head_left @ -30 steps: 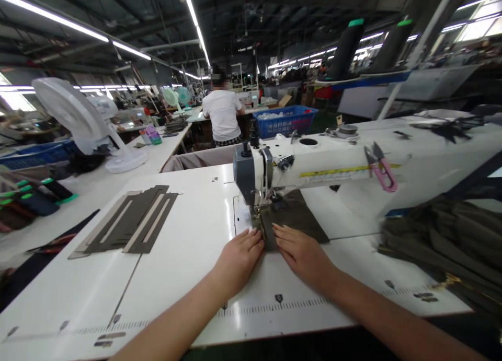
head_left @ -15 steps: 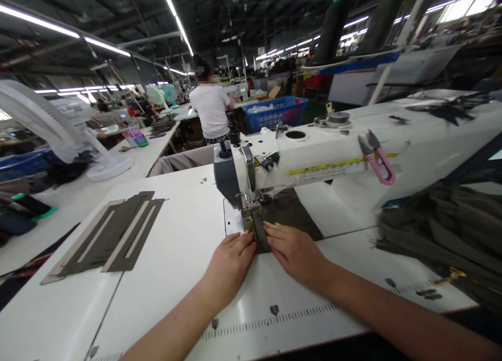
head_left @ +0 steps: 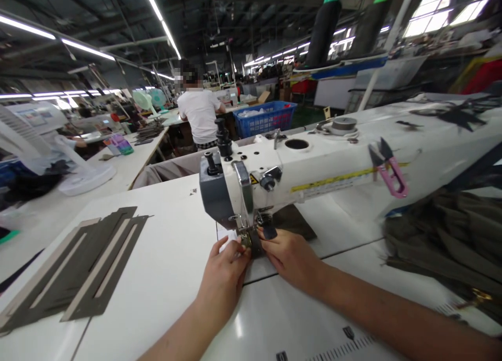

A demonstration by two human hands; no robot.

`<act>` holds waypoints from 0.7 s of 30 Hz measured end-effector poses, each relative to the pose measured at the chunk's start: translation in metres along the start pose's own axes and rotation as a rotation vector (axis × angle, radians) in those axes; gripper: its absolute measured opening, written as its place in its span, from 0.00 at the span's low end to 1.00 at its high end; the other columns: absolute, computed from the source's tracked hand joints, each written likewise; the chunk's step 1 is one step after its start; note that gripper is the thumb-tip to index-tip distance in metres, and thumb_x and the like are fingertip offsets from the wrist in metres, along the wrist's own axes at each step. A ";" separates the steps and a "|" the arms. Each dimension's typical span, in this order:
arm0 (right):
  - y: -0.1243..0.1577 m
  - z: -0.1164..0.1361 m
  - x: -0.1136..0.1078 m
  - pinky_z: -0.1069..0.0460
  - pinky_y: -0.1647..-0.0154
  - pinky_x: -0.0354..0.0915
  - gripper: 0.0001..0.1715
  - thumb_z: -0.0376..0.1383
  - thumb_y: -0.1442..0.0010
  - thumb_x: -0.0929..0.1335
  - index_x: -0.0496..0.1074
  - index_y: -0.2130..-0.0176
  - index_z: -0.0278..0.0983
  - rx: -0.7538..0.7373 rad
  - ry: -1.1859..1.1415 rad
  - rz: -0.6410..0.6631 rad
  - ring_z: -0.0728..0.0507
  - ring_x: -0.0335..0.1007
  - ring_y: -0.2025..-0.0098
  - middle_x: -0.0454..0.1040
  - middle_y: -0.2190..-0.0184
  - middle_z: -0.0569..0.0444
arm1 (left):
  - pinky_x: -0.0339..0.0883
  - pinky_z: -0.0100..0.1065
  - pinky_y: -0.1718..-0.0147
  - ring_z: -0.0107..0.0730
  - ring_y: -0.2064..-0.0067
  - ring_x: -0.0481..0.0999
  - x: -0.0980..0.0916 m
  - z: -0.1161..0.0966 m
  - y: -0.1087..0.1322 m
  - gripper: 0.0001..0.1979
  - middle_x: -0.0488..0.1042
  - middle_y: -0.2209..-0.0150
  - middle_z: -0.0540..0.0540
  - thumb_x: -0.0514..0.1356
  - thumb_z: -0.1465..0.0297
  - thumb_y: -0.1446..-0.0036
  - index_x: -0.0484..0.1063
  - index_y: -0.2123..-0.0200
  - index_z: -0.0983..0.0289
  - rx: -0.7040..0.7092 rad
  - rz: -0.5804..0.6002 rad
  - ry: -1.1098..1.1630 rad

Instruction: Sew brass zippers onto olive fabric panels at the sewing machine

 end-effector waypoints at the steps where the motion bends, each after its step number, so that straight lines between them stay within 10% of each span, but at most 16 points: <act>1: -0.002 -0.001 0.000 0.51 0.55 0.65 0.13 0.25 0.45 0.60 0.72 0.68 0.35 0.000 0.009 -0.012 0.44 0.70 0.57 0.75 0.61 0.48 | 0.67 0.45 0.53 0.36 0.58 0.73 0.001 0.002 -0.001 0.11 0.72 0.65 0.57 0.49 0.77 0.41 0.71 0.63 0.64 -0.002 -0.007 0.001; 21: -0.011 -0.013 0.010 0.54 0.69 0.62 0.15 0.26 0.46 0.58 0.70 0.76 0.35 -0.014 0.101 -0.074 0.46 0.66 0.74 0.70 0.80 0.52 | 0.69 0.41 0.58 0.33 0.63 0.71 0.009 0.012 -0.011 0.10 0.70 0.69 0.55 0.50 0.75 0.40 0.71 0.68 0.64 -0.076 -0.079 0.033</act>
Point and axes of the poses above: each hand's wrist, its own y-axis away from the middle knuckle, its own x-axis out of the palm, z = x × y, the point moved 2 cm from there along -y, towards the middle knuckle
